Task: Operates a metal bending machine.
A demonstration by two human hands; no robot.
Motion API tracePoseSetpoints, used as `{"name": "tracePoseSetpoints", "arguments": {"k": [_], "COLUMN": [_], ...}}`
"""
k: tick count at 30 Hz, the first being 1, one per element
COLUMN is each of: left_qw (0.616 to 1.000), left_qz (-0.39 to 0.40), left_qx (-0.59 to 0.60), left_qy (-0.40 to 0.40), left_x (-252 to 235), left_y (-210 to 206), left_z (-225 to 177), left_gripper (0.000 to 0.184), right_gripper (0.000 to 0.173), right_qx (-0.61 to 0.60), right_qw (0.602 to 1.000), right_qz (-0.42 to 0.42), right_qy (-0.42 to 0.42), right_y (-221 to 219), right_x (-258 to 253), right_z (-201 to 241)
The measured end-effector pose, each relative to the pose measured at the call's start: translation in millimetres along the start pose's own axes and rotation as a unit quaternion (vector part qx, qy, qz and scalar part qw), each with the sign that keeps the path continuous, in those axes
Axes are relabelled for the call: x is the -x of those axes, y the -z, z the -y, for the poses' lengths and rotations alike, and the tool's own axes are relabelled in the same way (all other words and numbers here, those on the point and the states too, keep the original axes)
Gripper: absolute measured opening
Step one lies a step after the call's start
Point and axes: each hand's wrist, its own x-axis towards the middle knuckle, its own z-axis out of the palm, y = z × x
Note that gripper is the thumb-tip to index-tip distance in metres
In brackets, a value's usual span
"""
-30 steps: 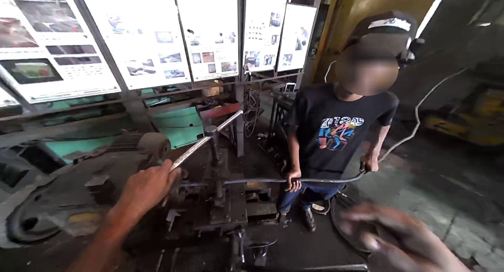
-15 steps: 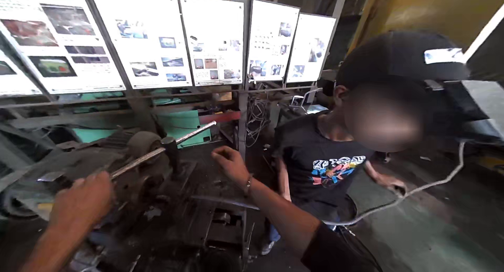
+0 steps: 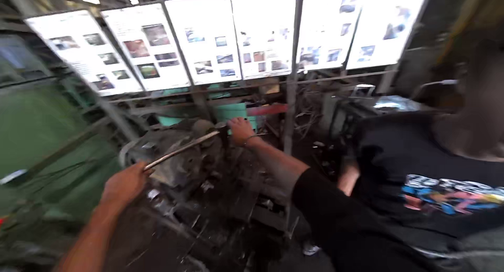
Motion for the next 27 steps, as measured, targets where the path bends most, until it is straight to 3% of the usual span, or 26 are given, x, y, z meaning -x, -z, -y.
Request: {"name": "tracePoseSetpoints", "arguments": {"k": [4,10,13,17,20,23,25,27], "left_qw": [0.998,0.997,0.996,0.988,0.975,0.958,0.961,0.975], "left_qz": [0.0,0.01,0.051,0.096,0.072,0.035,0.014,0.02], "left_qx": [0.014,0.006,0.012,-0.003,-0.019,-0.053,-0.081,-0.013], "left_qy": [0.058,0.074,0.066,0.122,0.209,0.279,0.265,0.221], "left_x": [9.1,-4.3,-11.6,-15.9,5.9,69.8,137.8,182.6], "left_y": [-6.8,-1.2,1.9,22.1,31.5,38.3,53.5,72.0], "left_z": [-3.8,-10.6,-9.7,-15.9,-42.4,-116.2,-203.1,-297.1], "left_gripper": [0.035,0.054,0.056,0.055,0.047,0.044,0.041,0.045], "right_gripper": [0.067,0.071,0.06,0.023,0.025,0.028,0.026,0.038], "right_qx": [0.012,0.009,0.012,0.044,0.05,0.062,0.036,-0.025], "right_qw": [0.999,0.999,0.999,0.994,0.992,0.985,0.977,0.964], "right_qz": [0.025,0.041,0.038,0.011,-0.004,0.012,0.015,0.006], "right_qy": [0.019,0.022,0.032,0.1,0.118,0.162,0.21,0.263], "right_y": [2.8,6.5,0.7,-11.6,-20.3,-24.3,-47.3,-56.7], "right_x": [-5.3,-7.2,-19.7,-45.1,-61.6,-88.4,-103.5,-121.0], "right_z": [6.2,2.2,-6.1,-24.0,-34.5,-45.2,-46.1,-45.9]}}
